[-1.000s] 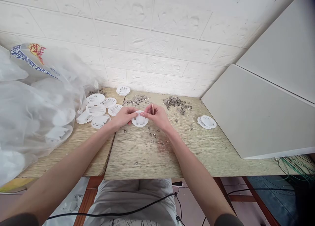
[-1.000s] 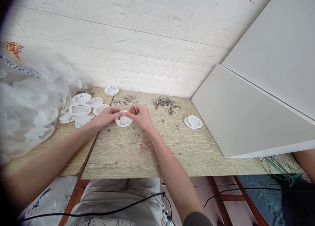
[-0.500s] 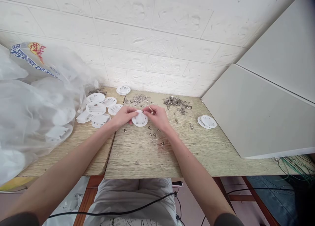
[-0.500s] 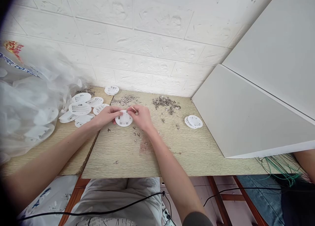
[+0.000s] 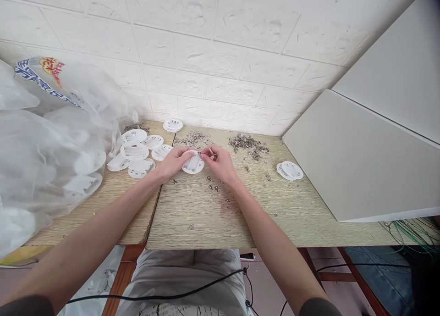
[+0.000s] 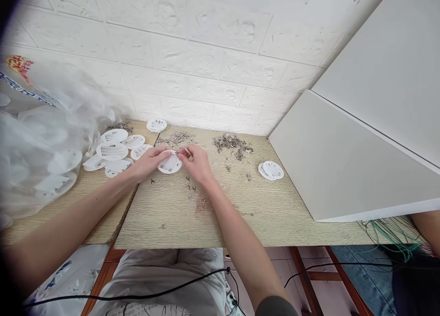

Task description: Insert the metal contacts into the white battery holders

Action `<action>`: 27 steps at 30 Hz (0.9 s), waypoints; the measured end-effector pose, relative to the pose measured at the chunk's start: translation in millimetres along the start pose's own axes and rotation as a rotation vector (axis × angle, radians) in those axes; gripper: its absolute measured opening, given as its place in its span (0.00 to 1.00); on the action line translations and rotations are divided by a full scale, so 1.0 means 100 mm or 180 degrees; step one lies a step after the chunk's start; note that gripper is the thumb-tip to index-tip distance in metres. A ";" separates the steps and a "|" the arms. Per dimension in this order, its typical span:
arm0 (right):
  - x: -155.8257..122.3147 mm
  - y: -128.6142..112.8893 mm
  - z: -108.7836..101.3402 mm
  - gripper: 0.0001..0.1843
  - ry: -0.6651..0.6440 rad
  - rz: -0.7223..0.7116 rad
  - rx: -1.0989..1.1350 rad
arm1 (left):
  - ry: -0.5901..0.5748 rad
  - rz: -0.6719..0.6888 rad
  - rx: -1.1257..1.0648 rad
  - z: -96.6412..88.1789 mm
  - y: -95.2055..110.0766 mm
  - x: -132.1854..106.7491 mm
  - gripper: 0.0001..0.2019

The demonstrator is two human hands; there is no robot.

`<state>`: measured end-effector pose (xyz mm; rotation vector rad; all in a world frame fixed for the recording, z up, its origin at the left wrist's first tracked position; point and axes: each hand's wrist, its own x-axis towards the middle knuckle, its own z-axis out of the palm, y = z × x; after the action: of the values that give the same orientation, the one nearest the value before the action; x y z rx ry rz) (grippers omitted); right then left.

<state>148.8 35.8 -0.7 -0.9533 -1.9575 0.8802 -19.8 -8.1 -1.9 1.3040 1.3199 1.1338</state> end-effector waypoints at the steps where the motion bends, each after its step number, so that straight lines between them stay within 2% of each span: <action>1: 0.00 -0.01 0.00 0.04 0.0009 0.0021 0.0040 | -0.0025 -0.0009 -0.0069 0.00 0.01 -0.01 0.16; 4: -0.01 -0.02 0.00 0.05 0.0057 0.0076 0.0248 | -0.0114 0.0063 -0.0098 0.00 0.05 -0.04 0.19; 8: 0.00 -0.03 -0.03 0.11 0.0057 0.0281 0.0973 | -0.0045 0.0135 -0.0100 -0.01 0.10 -0.06 0.27; 11: 0.00 -0.05 -0.07 0.14 0.0020 0.0393 0.1263 | 0.0201 0.0286 -0.0185 0.00 0.09 -0.04 0.21; 16: -0.01 -0.08 -0.06 0.13 -0.0139 0.0326 0.1122 | 0.0598 0.1101 0.0323 -0.01 0.04 -0.02 0.02; 22: -0.02 -0.08 -0.02 0.11 -0.0184 0.0188 0.0768 | 0.0656 0.1612 0.1194 -0.01 0.04 -0.06 0.06; 27: -0.03 -0.11 -0.02 0.09 -0.0175 0.0127 0.0527 | 0.0740 0.1696 0.1538 0.01 0.05 -0.08 0.07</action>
<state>148.6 28.3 7.9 -0.8826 -1.8838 1.0834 -18.5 -16.3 3.2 2.0110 1.5233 1.4082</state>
